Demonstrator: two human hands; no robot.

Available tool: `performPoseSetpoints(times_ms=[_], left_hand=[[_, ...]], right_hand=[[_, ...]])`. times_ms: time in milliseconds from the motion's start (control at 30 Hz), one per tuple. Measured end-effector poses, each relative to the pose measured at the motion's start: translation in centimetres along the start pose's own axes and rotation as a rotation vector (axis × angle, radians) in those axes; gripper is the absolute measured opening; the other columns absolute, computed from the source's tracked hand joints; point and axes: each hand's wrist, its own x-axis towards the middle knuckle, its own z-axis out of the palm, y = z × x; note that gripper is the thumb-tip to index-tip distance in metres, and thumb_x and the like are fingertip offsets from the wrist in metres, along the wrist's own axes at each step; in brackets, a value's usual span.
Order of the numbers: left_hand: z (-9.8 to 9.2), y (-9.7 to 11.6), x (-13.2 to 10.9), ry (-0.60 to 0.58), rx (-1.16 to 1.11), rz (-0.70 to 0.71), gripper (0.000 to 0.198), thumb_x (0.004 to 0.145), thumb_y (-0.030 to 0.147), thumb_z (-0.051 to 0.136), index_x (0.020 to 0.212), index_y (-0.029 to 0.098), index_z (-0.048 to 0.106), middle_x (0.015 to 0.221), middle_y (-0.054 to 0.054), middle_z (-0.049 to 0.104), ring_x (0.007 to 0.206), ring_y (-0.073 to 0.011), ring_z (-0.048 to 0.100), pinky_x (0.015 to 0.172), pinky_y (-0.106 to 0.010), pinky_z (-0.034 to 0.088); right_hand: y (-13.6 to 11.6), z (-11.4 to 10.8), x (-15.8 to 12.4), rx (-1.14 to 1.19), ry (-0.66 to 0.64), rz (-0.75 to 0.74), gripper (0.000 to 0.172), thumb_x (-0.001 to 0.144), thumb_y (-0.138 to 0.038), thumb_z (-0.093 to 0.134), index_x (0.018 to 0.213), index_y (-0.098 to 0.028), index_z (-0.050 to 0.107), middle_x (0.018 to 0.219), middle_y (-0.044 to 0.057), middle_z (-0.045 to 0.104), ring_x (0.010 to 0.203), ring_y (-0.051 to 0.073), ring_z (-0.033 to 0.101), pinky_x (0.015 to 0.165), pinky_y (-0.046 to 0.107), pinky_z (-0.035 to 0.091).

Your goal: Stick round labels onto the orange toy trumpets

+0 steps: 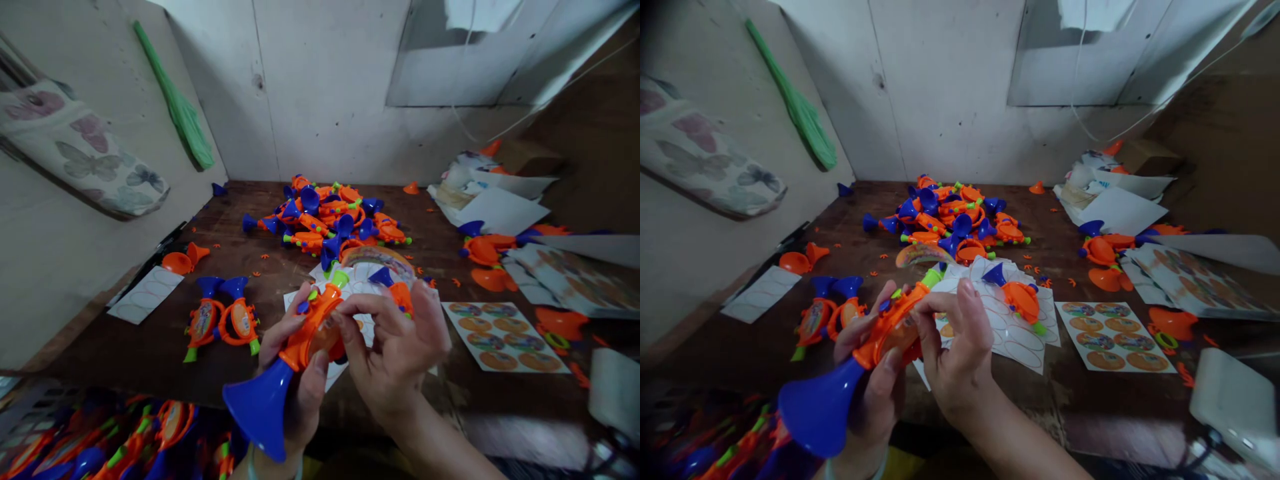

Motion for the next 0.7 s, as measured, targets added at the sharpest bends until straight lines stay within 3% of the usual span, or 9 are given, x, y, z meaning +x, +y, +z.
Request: performPoseSetpoints(times_ms=[200,267,333,400,500,600,633,700], left_hand=[[-0.1,-0.2,-0.1,0.021,0.055,0.026,0.040,0.105,0.028,0.074,0.142,0.040,0.064,0.164,-0.004,0.064,0.152,-0.0331,0.063,0.119,-0.050,0.061],[-0.1,0.0,0.0,0.036,0.039,0.018,0.038,0.105,0.028,0.073,0.140,0.039,0.064,0.168,-0.004,0.061,0.158,-0.0351,0.057,0.122,-0.055,0.059],[-0.1,0.2,0.1,0.051,0.016,0.043,0.036,0.104,0.029,0.072,0.138,0.040,0.065,0.169,-0.005,0.059,0.162,-0.0374,0.051,0.123,-0.062,0.056],[-0.2,0.5,0.4,0.062,-0.003,0.057,0.036,0.105,0.030,0.072,0.138,0.041,0.064,0.169,-0.005,0.059,0.162,-0.0381,0.050,0.122,-0.066,0.055],[-0.1,0.9,0.9,0.069,-0.045,0.010,0.043,0.104,0.031,0.073,0.144,0.042,0.062,0.172,-0.003,0.058,0.158,-0.0353,0.056,0.124,-0.061,0.055],[0.5,0.5,1.2,0.096,-0.186,-0.043,0.049,0.099,0.034,0.080,0.145,0.041,0.066,0.172,-0.003,0.058,0.151,-0.0325,0.064,0.123,-0.049,0.057],[0.7,0.2,1.1,0.110,-0.246,-0.077,0.050,0.098,0.038,0.083,0.145,0.040,0.068,0.172,-0.003,0.058,0.151,-0.0326,0.064,0.122,-0.046,0.058],[1.0,-0.5,0.5,0.129,-0.344,-0.194,0.051,0.095,0.047,0.085,0.143,0.035,0.072,0.168,-0.007,0.063,0.149,-0.0339,0.065,0.120,-0.044,0.059]], right_hand=[[0.4,0.2,-0.3,-0.073,-0.018,-0.003,0.100,0.095,0.002,0.068,0.169,-0.049,0.025,0.097,-0.004,0.074,0.078,0.019,0.074,0.093,0.056,0.069],[1.4,-0.2,-0.2,-0.160,0.041,0.012,0.097,0.091,-0.006,0.078,0.167,-0.046,0.032,0.119,0.004,0.075,0.107,0.028,0.076,0.103,0.066,0.063],[2.6,-0.5,0.0,-0.217,0.096,0.085,0.096,0.087,-0.019,0.088,0.166,-0.043,0.037,0.150,0.011,0.063,0.143,0.040,0.061,0.114,0.075,0.053],[3.1,-0.6,0.3,-0.159,0.109,0.216,0.097,0.090,-0.030,0.088,0.168,-0.042,0.032,0.167,0.014,0.049,0.160,0.042,0.045,0.119,0.076,0.047],[2.4,0.0,0.5,0.151,-0.006,0.430,0.091,0.100,-0.039,0.079,0.171,-0.042,0.021,0.163,0.014,0.054,0.151,0.034,0.058,0.114,0.062,0.058],[1.2,0.7,0.8,0.535,-0.233,0.614,0.083,0.102,-0.044,0.078,0.166,-0.042,0.025,0.146,0.010,0.068,0.124,0.026,0.077,0.098,0.049,0.070],[1.1,0.9,1.0,0.611,-0.244,0.647,0.079,0.103,-0.043,0.078,0.164,-0.043,0.027,0.141,0.007,0.071,0.116,0.024,0.080,0.096,0.047,0.071],[1.3,1.0,1.2,0.617,-0.125,0.623,0.072,0.105,-0.037,0.076,0.160,-0.045,0.031,0.133,0.003,0.072,0.110,0.021,0.082,0.096,0.044,0.072]])
